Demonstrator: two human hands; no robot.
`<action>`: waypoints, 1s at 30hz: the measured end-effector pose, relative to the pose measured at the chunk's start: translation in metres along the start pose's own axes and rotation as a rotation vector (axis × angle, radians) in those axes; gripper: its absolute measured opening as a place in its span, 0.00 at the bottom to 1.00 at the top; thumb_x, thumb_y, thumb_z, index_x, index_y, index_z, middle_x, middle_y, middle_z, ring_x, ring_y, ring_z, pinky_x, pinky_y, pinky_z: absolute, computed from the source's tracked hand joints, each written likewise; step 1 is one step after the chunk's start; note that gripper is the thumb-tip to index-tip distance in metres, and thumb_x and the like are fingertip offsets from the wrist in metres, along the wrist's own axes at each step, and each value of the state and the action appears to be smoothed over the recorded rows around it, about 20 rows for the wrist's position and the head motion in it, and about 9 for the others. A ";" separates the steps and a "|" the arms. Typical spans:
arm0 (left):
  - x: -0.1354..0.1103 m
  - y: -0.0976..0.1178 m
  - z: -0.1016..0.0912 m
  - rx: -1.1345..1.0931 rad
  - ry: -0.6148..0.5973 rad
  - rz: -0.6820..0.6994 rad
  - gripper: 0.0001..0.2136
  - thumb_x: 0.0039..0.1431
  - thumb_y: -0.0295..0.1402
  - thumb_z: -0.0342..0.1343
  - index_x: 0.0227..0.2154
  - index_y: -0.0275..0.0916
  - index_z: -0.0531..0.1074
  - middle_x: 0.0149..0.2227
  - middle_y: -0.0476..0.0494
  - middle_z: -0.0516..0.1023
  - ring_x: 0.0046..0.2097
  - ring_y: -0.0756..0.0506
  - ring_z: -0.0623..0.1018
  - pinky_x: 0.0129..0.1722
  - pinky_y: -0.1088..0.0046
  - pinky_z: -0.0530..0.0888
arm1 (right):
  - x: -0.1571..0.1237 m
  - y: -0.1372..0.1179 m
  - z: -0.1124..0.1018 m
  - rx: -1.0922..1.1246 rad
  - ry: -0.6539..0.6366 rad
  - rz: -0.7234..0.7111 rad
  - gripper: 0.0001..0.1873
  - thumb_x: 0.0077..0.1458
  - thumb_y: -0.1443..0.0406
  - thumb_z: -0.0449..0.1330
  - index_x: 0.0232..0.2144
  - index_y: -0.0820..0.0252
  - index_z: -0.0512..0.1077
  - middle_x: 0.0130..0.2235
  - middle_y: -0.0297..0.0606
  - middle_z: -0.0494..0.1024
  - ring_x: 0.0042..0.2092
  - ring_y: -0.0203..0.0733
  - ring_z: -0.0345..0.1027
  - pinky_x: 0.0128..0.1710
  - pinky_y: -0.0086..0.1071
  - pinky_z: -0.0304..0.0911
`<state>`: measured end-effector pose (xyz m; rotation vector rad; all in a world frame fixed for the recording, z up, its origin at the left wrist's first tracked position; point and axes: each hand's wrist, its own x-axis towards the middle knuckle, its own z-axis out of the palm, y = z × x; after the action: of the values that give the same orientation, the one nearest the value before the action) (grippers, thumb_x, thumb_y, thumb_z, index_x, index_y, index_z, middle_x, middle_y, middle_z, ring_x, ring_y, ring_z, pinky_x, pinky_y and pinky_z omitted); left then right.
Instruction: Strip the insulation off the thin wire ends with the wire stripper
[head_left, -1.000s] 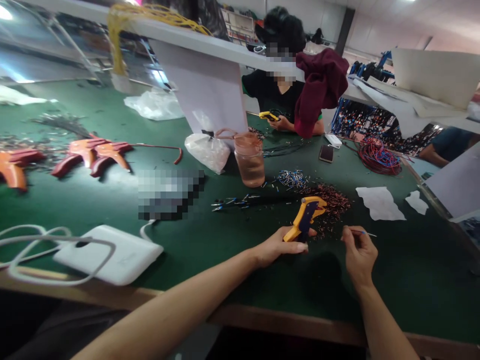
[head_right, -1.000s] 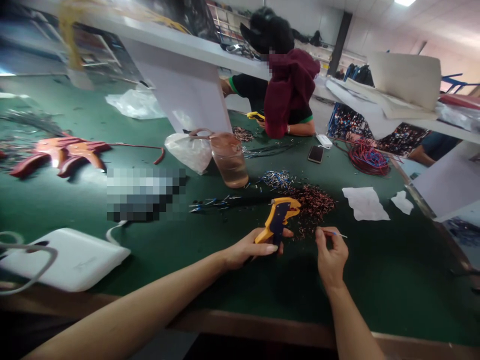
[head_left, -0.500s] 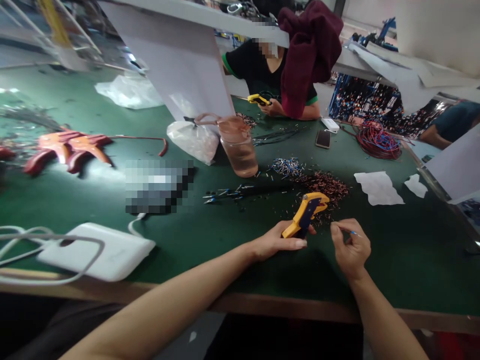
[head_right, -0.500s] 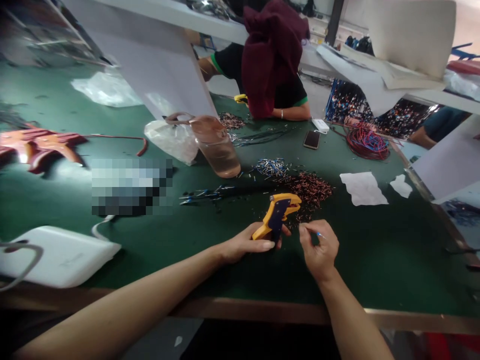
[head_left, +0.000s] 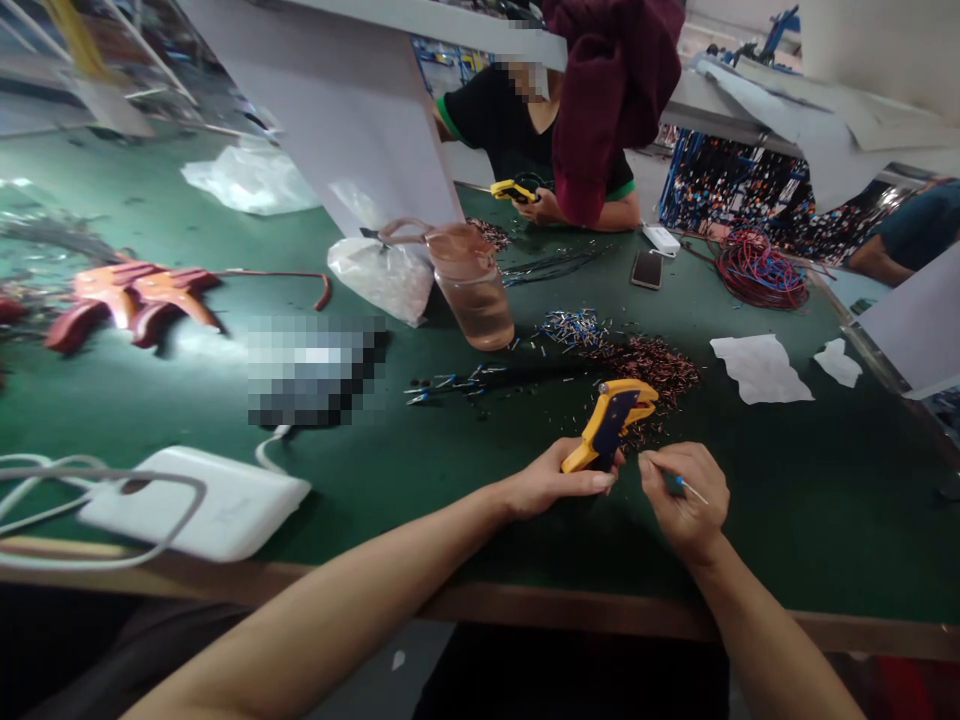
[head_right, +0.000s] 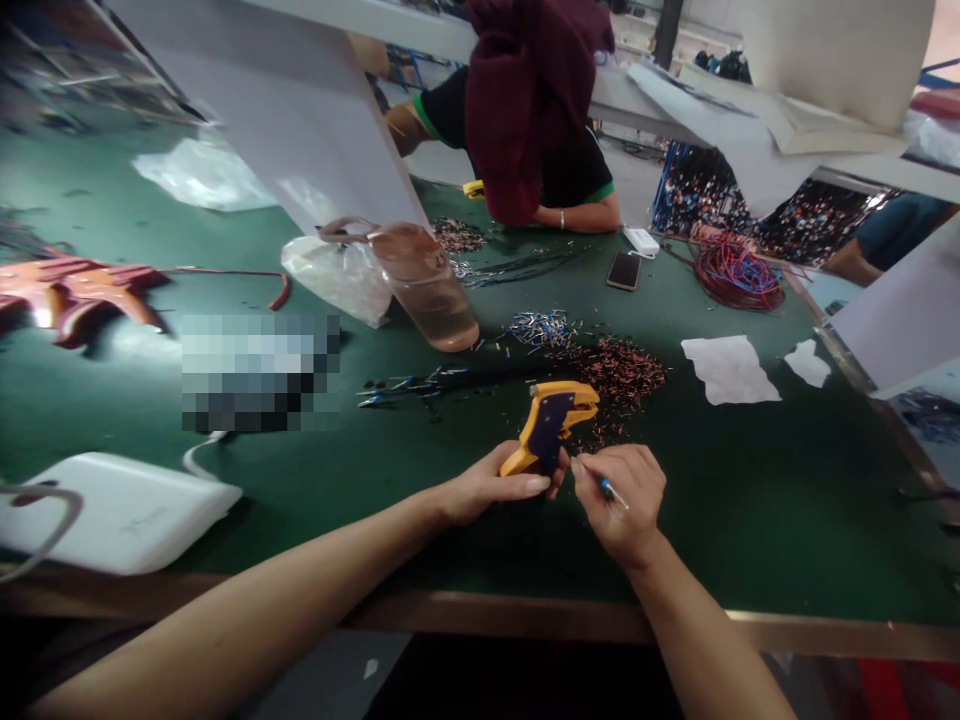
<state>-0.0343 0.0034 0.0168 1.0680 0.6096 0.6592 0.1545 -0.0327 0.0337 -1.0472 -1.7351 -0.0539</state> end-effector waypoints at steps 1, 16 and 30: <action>0.000 0.000 0.000 0.012 -0.003 -0.002 0.23 0.43 0.46 0.69 0.37 0.33 0.74 0.29 0.47 0.75 0.33 0.48 0.73 0.36 0.71 0.68 | 0.000 0.000 0.000 0.001 -0.001 -0.022 0.06 0.55 0.70 0.62 0.30 0.53 0.76 0.25 0.34 0.80 0.25 0.39 0.73 0.28 0.35 0.67; 0.002 0.003 0.000 0.099 -0.022 0.009 0.23 0.42 0.49 0.68 0.32 0.33 0.73 0.24 0.50 0.72 0.28 0.51 0.70 0.31 0.75 0.65 | 0.002 -0.003 0.003 -0.015 0.009 -0.165 0.06 0.57 0.74 0.61 0.32 0.58 0.71 0.25 0.34 0.77 0.25 0.36 0.71 0.28 0.31 0.66; 0.003 0.000 -0.006 -0.059 0.000 0.049 0.20 0.43 0.42 0.69 0.33 0.31 0.75 0.24 0.47 0.75 0.26 0.49 0.72 0.30 0.73 0.68 | -0.007 0.008 0.000 0.323 0.058 0.191 0.06 0.58 0.72 0.59 0.32 0.57 0.73 0.27 0.33 0.74 0.27 0.36 0.68 0.27 0.30 0.63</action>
<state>-0.0366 0.0087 0.0141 1.0308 0.5621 0.7156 0.1602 -0.0322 0.0251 -0.9547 -1.5218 0.3044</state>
